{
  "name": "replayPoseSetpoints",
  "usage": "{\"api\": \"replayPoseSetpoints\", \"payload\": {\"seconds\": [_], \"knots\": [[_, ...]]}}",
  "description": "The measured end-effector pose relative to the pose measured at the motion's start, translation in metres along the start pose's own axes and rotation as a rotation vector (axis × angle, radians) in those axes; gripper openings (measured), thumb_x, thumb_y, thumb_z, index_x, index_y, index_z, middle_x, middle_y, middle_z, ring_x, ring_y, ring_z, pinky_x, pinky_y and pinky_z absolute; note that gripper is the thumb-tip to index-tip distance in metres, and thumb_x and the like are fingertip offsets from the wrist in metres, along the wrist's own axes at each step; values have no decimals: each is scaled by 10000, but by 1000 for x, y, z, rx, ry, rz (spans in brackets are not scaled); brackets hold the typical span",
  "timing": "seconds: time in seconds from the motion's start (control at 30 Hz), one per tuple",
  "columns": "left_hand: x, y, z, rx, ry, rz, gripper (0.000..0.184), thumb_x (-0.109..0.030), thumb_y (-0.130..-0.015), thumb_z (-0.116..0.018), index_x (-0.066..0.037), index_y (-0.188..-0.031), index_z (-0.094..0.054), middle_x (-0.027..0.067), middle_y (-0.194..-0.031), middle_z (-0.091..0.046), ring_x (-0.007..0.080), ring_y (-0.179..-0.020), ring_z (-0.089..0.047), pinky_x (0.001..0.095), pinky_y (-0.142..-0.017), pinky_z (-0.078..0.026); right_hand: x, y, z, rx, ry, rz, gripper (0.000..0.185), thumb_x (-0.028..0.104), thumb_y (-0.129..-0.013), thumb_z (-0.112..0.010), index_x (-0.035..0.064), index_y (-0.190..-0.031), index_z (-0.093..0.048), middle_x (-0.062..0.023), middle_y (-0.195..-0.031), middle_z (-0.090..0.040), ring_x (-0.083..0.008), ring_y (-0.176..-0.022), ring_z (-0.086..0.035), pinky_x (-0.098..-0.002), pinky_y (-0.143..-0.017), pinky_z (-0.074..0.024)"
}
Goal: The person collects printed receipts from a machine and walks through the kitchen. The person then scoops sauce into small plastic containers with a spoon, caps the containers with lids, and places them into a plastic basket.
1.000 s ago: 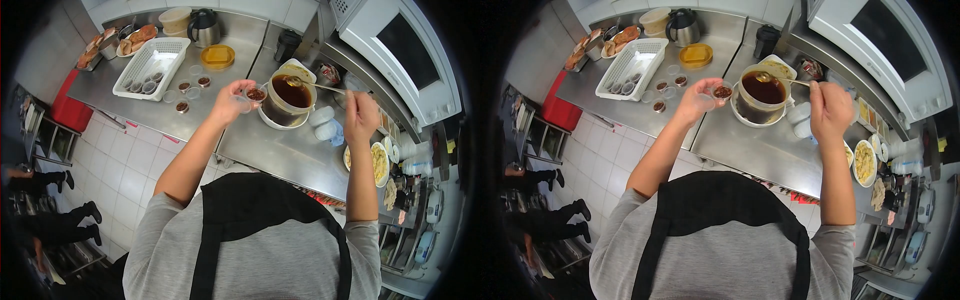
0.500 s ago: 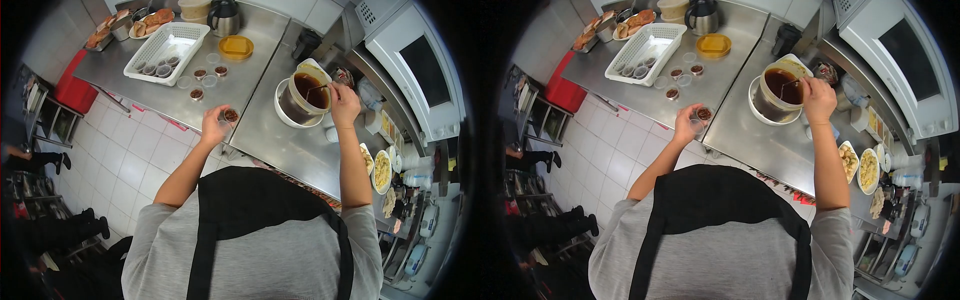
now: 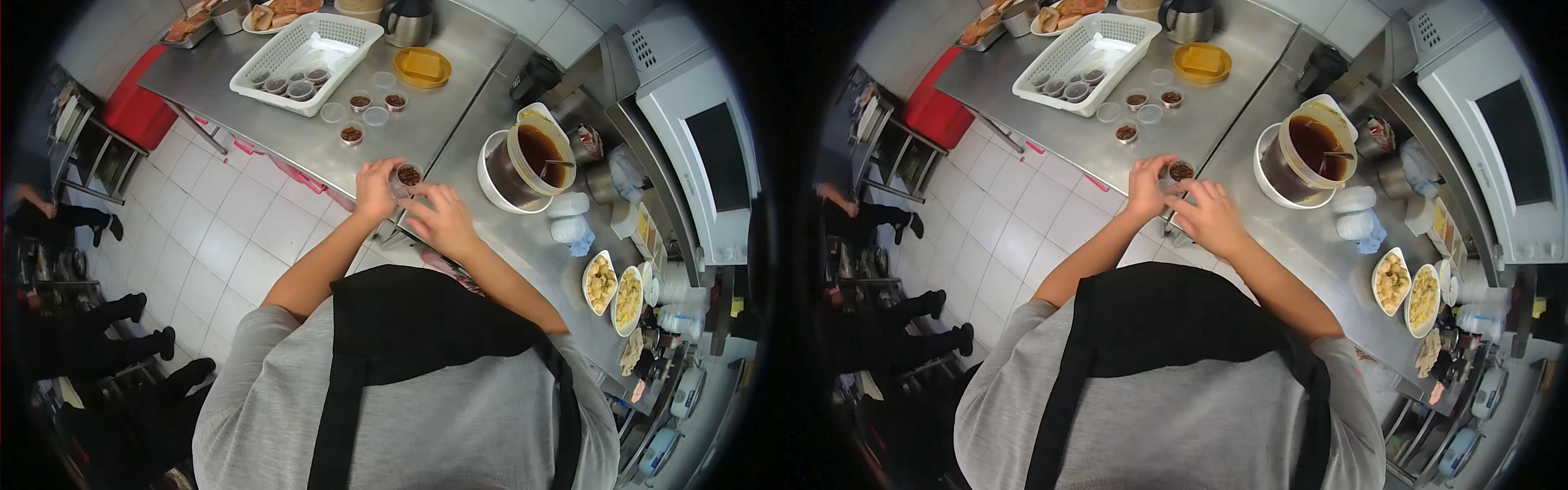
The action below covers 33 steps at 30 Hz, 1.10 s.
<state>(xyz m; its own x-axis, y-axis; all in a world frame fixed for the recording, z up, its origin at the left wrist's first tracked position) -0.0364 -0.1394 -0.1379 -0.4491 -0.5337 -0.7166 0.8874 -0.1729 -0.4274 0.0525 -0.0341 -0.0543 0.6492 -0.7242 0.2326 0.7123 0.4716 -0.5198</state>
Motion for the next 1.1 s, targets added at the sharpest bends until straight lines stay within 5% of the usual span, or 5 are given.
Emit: {"api": "replayPoseSetpoints", "payload": {"seconds": [0.07, 0.37, 0.63, 0.73, 1.1], "knots": [[4, 0, -2, -16, -9, -5, 502, -137, -555, -767, -112, -1035, -624, 67, -937, -634, 279, -877, -547, 369, -782, -438, -10, -2, -26, -24, -43, 12, 225, 59, -678, -662, 117, -893, -630, -39, -928, -572, -231, -845, -553, -325, -720, -447], [10, -5, -4, 98, 14, 140, 572, -124, -531, -795, -108, -1073, -614, 62, -910, -601, 267, -897, -543, 363, -794, -443, -119, 14, -74, -238, -544, -938, 136, 104, -729, -683, -3, -788, -626, -88, -696, -643, -125, -619, -603, -277, -575, -485], [29, -14, -21, 347, 273, 343, 447, -122, -673, -761, -39, -1089, -619, 39, -882, -643, 103, -684, -576, 247, -636, -496, -141, 18, -102, -123, -645, -1017, 157, 85, -711, -688, 4, -833, -630, -79, -703, -636, -141, -571, -612, -272, -533, -500], [48, -21, -32, 353, 393, 704, 262, -98, -753, -696, -24, -1001, -651, 27, -804, -645, 88, -656, -579, 234, -598, -502, -134, 12, -97, -80, -806, -1064, 172, 69, -729, -682, 5, -875, -618, -74, -720, -626, -133, -542, -604, -264, -479, -500], [51, -38, -33, 439, 437, 750, 146, -73, -775, -677, -24, -910, -651, 22, -791, -632, 93, -672, -591, 219, -584, -503, -137, 7, -111, -33, -1089, -1145, 222, 86, -804, -654, -15, -983, -571, -77, -788, -603, -132, -556, -593, -237, -473, -495]]}}
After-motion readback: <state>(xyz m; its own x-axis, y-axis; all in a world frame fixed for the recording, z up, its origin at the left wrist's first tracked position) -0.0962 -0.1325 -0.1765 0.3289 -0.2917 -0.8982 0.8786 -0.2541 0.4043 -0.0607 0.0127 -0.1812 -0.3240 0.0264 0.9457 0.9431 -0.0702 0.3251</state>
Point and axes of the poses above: each hand's wrist, its own y-axis away from the middle knuckle, its own z-axis out of the back of the hand, x = y × z, the point moved 7 cm from there along -y, towards the middle knuckle
